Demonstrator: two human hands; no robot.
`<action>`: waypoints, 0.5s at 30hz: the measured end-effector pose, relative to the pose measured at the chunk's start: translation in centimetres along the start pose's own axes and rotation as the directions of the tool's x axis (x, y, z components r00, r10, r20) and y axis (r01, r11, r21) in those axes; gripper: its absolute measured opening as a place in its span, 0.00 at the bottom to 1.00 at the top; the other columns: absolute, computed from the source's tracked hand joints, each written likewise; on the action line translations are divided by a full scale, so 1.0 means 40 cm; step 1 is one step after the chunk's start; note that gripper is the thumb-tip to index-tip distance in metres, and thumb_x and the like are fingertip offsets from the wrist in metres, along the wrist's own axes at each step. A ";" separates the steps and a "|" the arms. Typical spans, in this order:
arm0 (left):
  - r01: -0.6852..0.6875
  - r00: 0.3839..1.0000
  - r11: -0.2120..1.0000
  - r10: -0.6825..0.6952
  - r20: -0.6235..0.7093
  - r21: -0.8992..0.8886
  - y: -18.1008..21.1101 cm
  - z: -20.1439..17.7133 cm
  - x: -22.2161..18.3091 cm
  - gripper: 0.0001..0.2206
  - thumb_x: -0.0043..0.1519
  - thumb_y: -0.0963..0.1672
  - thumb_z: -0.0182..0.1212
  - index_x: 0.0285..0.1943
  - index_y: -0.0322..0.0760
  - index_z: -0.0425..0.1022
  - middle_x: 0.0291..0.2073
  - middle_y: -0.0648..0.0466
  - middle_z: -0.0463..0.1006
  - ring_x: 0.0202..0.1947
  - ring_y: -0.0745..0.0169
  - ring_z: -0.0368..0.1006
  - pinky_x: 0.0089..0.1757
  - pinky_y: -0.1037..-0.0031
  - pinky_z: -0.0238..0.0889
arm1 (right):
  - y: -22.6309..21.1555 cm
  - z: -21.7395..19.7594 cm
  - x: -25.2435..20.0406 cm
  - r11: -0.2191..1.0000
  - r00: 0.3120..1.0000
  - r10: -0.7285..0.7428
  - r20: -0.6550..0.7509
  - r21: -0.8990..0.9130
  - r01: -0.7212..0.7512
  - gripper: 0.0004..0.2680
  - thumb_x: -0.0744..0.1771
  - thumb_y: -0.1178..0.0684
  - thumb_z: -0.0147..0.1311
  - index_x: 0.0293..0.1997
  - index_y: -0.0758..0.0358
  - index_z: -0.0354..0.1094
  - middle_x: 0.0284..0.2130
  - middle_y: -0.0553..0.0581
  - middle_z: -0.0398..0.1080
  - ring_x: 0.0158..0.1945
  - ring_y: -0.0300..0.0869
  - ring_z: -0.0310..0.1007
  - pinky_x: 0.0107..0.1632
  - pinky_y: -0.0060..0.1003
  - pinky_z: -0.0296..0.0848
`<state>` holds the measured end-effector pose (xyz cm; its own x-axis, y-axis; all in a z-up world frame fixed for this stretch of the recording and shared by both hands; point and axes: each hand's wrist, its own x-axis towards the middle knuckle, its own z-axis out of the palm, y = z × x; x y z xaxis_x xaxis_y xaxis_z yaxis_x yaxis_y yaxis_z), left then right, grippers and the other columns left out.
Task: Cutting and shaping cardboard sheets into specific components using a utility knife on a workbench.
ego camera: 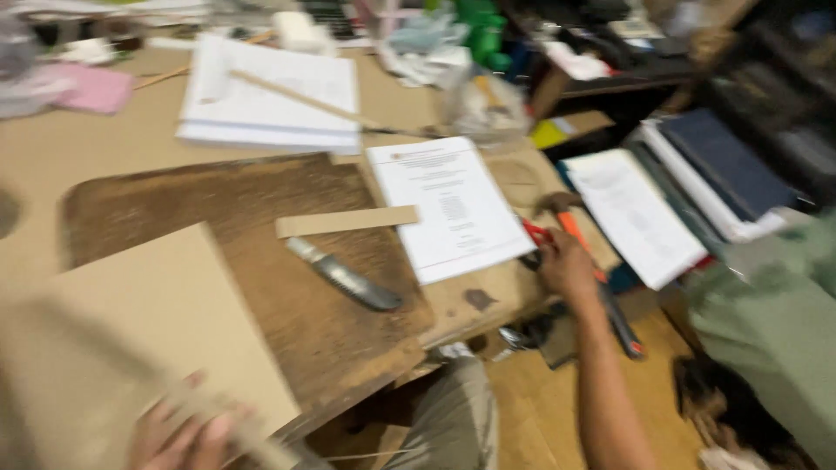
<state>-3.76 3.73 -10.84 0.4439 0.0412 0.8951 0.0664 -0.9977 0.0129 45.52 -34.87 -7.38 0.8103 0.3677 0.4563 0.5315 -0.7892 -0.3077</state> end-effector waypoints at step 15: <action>0.838 0.272 -0.210 -0.640 0.718 -0.504 0.068 -0.092 0.274 0.31 0.61 0.42 0.64 0.73 0.24 0.61 0.42 0.46 0.76 0.35 0.60 0.78 0.36 0.76 0.83 | 0.155 -0.030 -0.134 0.859 0.790 0.463 0.401 0.014 -0.511 0.11 0.62 0.55 0.72 0.37 0.77 0.78 0.23 0.70 0.74 0.24 0.52 0.71 0.29 0.40 0.66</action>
<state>-2.00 1.26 0.64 0.7201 0.6887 -0.0847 -0.0929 0.2167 0.9718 44.19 -42.33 -10.72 0.9856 0.1224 -0.1168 0.0463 -0.8591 -0.5097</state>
